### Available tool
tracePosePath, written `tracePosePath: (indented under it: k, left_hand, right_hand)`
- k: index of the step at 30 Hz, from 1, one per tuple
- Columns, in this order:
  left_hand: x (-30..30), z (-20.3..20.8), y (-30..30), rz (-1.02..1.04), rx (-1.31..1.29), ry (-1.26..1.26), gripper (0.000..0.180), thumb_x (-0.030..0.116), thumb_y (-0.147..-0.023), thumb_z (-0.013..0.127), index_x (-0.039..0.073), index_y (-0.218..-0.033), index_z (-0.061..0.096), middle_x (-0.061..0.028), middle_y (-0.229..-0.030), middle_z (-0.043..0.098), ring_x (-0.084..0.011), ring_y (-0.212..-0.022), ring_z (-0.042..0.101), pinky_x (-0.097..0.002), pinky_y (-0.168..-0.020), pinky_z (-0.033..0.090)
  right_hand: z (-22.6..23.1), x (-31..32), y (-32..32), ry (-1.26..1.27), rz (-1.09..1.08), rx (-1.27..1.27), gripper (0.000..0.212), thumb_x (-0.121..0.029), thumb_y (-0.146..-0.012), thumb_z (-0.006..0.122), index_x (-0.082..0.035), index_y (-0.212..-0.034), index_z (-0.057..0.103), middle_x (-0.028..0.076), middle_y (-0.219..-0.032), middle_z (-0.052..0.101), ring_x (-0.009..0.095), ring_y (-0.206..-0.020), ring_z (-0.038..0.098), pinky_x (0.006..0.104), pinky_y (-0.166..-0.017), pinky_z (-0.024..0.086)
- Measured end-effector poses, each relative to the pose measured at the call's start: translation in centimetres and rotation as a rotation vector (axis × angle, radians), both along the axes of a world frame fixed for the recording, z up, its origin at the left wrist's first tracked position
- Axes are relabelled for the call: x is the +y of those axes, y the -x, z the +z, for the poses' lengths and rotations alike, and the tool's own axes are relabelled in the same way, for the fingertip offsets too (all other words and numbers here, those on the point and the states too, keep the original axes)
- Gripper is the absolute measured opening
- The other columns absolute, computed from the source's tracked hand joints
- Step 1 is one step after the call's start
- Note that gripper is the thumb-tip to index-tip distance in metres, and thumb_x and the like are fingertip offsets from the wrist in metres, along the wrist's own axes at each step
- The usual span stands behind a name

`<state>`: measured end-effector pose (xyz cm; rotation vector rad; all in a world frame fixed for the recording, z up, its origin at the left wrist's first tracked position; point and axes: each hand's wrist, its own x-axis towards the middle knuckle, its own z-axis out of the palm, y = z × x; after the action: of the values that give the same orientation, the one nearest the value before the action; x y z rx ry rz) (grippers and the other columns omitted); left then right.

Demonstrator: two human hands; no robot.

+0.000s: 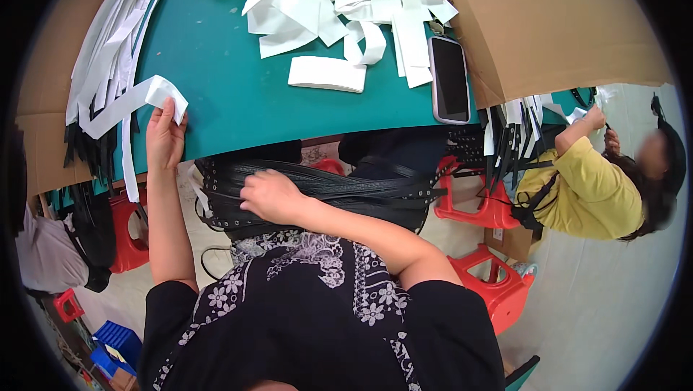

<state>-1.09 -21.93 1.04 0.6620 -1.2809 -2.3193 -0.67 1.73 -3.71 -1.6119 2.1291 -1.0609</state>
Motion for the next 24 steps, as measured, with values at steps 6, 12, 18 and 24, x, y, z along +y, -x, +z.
tracePosePath:
  k: [6,12,18,24]
  left_hand:
    - [-0.2,0.1,-0.3,0.017,-0.013,-0.007,0.022,0.017,-0.087,0.055,0.005,-0.105,0.049,-0.0028,-0.098,0.058,-0.0118,-0.085,0.056,-0.0245,-0.071,0.045]
    - [-1.8,-0.1,0.1,-0.143,-0.095,-0.098,0.025,0.018,-0.086,0.056,0.004,-0.104,0.048,-0.0034,-0.093,0.058,-0.0126,-0.083,0.056,-0.0267,-0.072,0.045]
    - [-0.7,1.0,0.6,-0.134,-0.109,-0.090,0.026,0.017,-0.086,0.056,0.002,-0.106,0.049,-0.0056,-0.097,0.058,-0.0133,-0.088,0.057,-0.0268,-0.075,0.047]
    - [-1.0,1.0,0.7,-0.116,-0.056,-0.078,0.026,0.017,-0.087,0.054,-0.001,-0.106,0.049,-0.0078,-0.100,0.057,-0.0147,-0.091,0.057,-0.0272,-0.079,0.047]
  right_hand:
    - [1.7,-3.4,-2.3,0.262,0.067,-0.347,0.015,-0.024,-0.081,0.055,-0.009,-0.081,0.054,0.009,-0.072,0.053,0.030,-0.068,0.055,0.0412,-0.057,0.043]
    - [10.7,-1.9,5.1,0.089,0.501,-0.875,0.027,-0.029,-0.083,0.056,-0.003,-0.091,0.056,0.012,-0.069,0.056,0.021,-0.062,0.053,0.0311,-0.058,0.042]
    - [4.7,8.6,6.4,-0.062,0.117,0.117,0.048,-0.041,-0.067,0.069,-0.003,-0.079,0.043,0.014,-0.103,0.051,0.032,-0.094,0.049,0.0406,-0.082,0.040]
    - [0.8,9.6,2.6,-0.328,-0.063,0.238,0.051,-0.034,-0.061,0.073,0.000,-0.087,0.045,0.021,-0.122,0.041,0.041,-0.112,0.037,0.0501,-0.094,0.029]
